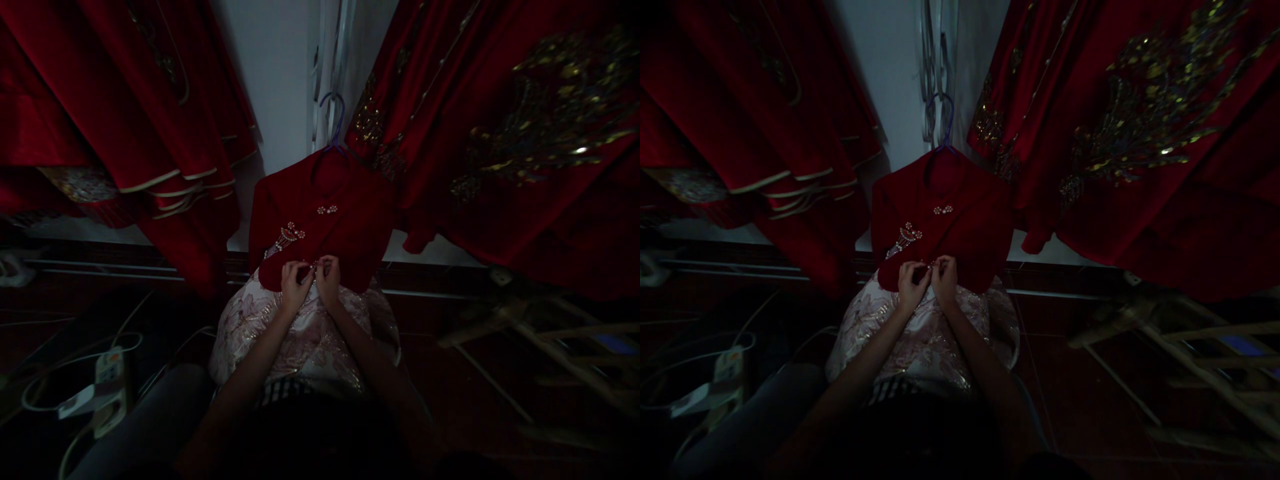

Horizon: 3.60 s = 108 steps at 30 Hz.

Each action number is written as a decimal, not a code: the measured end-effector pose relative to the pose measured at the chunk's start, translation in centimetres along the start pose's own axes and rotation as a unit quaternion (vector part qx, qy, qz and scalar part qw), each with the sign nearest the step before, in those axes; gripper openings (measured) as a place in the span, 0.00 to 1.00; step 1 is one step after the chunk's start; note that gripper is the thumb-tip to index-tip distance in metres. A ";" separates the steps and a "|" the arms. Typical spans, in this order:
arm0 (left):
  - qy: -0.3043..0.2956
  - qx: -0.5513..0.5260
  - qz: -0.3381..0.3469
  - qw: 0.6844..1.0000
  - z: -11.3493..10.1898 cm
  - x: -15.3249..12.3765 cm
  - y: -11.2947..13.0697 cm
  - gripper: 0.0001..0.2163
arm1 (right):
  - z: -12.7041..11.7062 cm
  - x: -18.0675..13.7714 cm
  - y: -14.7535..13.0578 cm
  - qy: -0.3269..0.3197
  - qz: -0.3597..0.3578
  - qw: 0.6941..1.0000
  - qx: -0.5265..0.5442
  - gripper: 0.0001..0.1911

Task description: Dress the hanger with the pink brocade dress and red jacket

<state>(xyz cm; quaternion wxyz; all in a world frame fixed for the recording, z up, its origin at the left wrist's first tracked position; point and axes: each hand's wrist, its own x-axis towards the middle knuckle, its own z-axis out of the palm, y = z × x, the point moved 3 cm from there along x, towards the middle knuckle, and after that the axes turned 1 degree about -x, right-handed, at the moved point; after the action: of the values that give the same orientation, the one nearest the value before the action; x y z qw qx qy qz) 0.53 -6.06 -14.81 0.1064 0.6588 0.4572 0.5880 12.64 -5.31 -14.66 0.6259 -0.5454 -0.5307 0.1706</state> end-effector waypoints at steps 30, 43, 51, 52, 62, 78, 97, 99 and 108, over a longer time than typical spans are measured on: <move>-0.055 -0.022 -0.004 0.998 0.4 -0.1 -0.5 0.07 | -0.1 -0.1 -0.8 -0.001 -0.059 0.994 -0.091 0.05; -0.010 -0.336 -0.250 0.908 0.5 9.4 -4.0 0.16 | 0.0 0.0 -0.4 -0.002 -0.052 0.996 -0.078 0.07; -0.006 -0.409 -0.308 0.859 0.6 9.0 -2.8 0.16 | 0.1 0.0 0.0 -0.005 -0.049 0.996 -0.072 0.07; -0.021 -0.419 -0.317 0.850 0.6 9.0 -2.6 0.16 | 0.1 0.0 0.0 -0.004 -0.050 0.996 -0.071 0.07; -0.057 -0.271 -0.236 0.931 0.8 10.0 -2.1 0.14 | 0.1 0.0 0.0 -0.010 -0.047 0.996 -0.081 0.07; -0.020 -0.108 -0.188 0.976 1.6 10.9 -3.5 0.11 | 0.0 0.1 -0.2 -0.013 -0.053 0.995 -0.085 0.06; -0.056 0.065 -0.149 0.985 -0.1 11.7 -2.2 0.12 | 0.0 0.2 -0.3 -0.015 -0.058 0.994 -0.095 0.05; -0.086 0.141 -0.098 0.981 -0.5 12.1 -1.4 0.12 | 0.0 0.2 -0.4 -0.019 -0.056 0.994 -0.097 0.05; -0.158 0.193 0.083 0.965 -0.8 13.4 4.2 0.14 | -0.1 0.1 -0.3 -0.023 -0.045 0.995 -0.083 0.07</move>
<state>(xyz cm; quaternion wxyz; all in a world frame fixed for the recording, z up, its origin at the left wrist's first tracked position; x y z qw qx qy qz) 0.38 1.03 -2.65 -0.0009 0.7868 0.4829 0.3844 12.63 -5.38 -14.35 0.5733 -0.5673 -0.5808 0.1101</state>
